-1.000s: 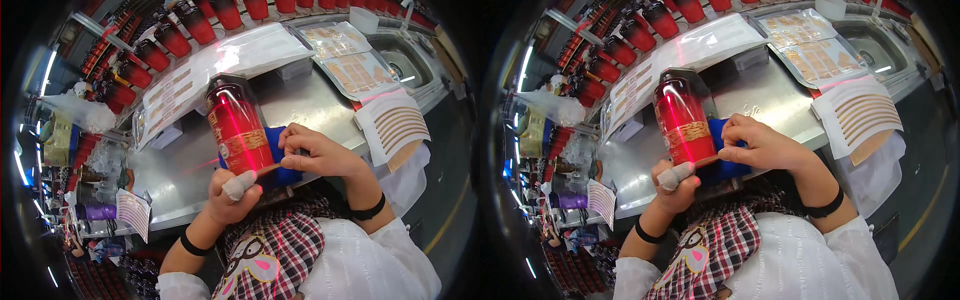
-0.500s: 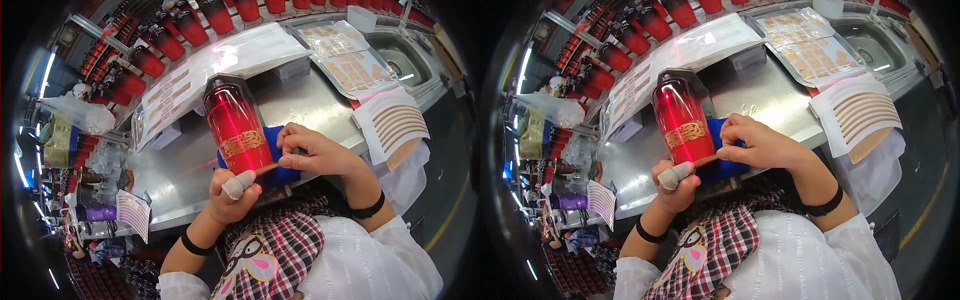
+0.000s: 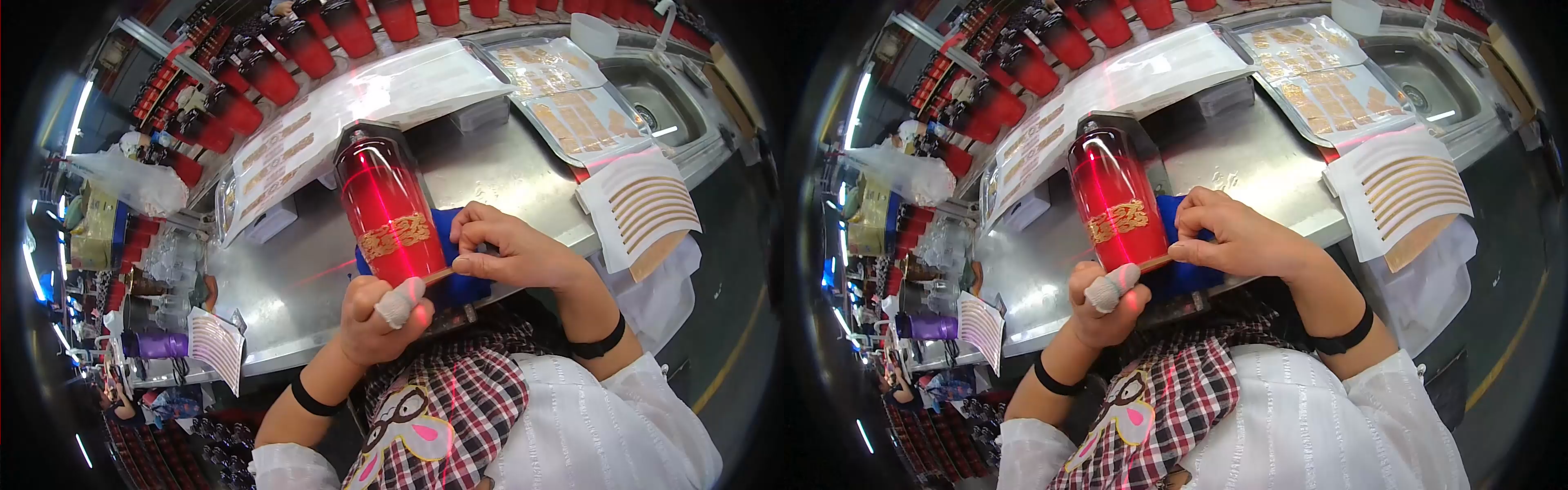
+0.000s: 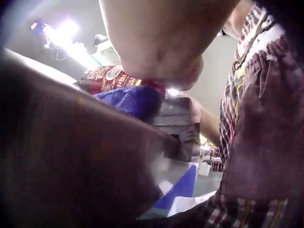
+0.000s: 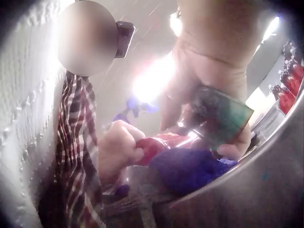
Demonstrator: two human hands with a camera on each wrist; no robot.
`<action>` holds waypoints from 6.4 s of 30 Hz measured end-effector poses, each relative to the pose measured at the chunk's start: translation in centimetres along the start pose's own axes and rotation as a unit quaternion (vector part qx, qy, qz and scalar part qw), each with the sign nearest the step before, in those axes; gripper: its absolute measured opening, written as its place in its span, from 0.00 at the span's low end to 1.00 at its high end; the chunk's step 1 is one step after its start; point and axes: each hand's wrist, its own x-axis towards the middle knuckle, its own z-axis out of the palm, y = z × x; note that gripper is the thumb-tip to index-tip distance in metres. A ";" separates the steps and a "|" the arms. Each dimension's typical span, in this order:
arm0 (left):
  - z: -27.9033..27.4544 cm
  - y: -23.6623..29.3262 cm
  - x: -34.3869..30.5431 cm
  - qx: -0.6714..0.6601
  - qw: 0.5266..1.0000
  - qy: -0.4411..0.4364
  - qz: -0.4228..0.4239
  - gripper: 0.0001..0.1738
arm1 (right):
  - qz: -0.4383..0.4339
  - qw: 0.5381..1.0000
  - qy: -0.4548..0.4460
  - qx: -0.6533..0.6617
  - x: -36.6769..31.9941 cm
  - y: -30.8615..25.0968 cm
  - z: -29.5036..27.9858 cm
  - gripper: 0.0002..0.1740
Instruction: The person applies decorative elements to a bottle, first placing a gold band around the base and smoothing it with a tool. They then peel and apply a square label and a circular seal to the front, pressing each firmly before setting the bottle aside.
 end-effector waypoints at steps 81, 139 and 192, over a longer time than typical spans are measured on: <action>1.3 1.9 -2.0 -0.132 0.923 0.079 -0.353 0.35 | -0.186 0.946 0.165 -0.207 0.5 -0.8 3.3 0.19; -0.5 3.6 0.0 0.067 0.959 0.069 -0.268 0.20 | -0.006 0.958 0.286 -0.023 0.2 -2.6 5.1 0.16; -1.0 2.1 4.1 0.103 0.954 -0.127 -0.251 0.47 | 0.034 0.968 0.245 0.042 -0.1 -1.9 4.9 0.14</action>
